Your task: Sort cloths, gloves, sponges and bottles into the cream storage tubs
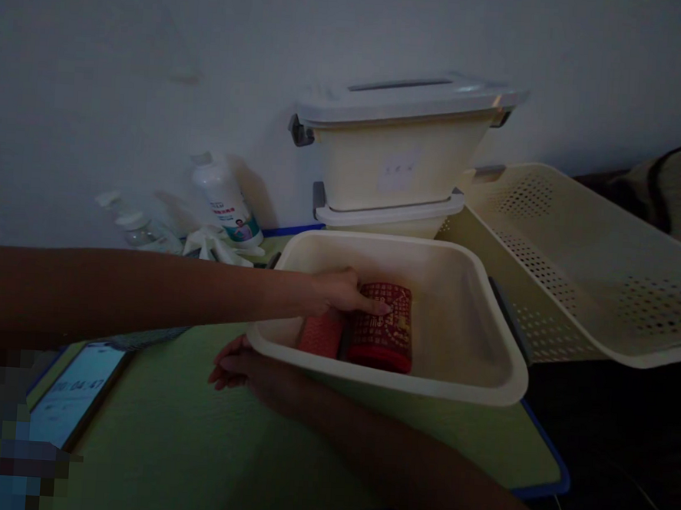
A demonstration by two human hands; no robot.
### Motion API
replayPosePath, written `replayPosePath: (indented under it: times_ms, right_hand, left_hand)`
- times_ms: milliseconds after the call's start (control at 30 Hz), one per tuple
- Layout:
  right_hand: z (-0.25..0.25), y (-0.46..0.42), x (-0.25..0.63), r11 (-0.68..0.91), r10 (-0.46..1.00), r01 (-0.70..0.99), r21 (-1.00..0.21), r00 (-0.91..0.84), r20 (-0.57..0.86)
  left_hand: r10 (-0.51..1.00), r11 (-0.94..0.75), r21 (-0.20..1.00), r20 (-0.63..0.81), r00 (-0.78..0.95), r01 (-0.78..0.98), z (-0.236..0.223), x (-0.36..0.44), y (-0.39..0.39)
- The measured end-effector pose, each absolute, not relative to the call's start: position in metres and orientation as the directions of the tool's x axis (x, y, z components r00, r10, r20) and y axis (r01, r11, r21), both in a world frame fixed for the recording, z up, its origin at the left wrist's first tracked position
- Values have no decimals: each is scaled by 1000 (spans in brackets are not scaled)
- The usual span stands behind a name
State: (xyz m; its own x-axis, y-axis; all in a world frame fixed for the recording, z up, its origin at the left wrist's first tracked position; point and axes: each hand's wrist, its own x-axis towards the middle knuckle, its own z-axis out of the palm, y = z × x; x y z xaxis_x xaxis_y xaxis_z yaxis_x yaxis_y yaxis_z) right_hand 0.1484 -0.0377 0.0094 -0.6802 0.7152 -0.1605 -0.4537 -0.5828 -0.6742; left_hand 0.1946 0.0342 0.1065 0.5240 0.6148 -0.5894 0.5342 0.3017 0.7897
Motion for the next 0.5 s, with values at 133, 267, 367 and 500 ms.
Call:
replayPosePath:
  times_ms: [133, 267, 367, 500]
  right_hand:
    - [10, -38, 148, -584, 712, -446, -678, -683, -164]
    - [10, -37, 147, -589, 706, -428, -686, -685, -180]
    - [12, -38, 147, -590, 699, -401, -701, -687, -195]
    - [15, -39, 148, -582, 701, -403, -706, -688, -185]
  left_hand:
    - [628, 275, 783, -586, 512, 558, 103, 201, 28]
    - [653, 248, 773, -579, 488, 584, 97, 207, 24]
    - [677, 180, 801, -522, 519, 571, 94, 208, 25]
    - [706, 102, 777, -497, 505, 622, 97, 204, 26]
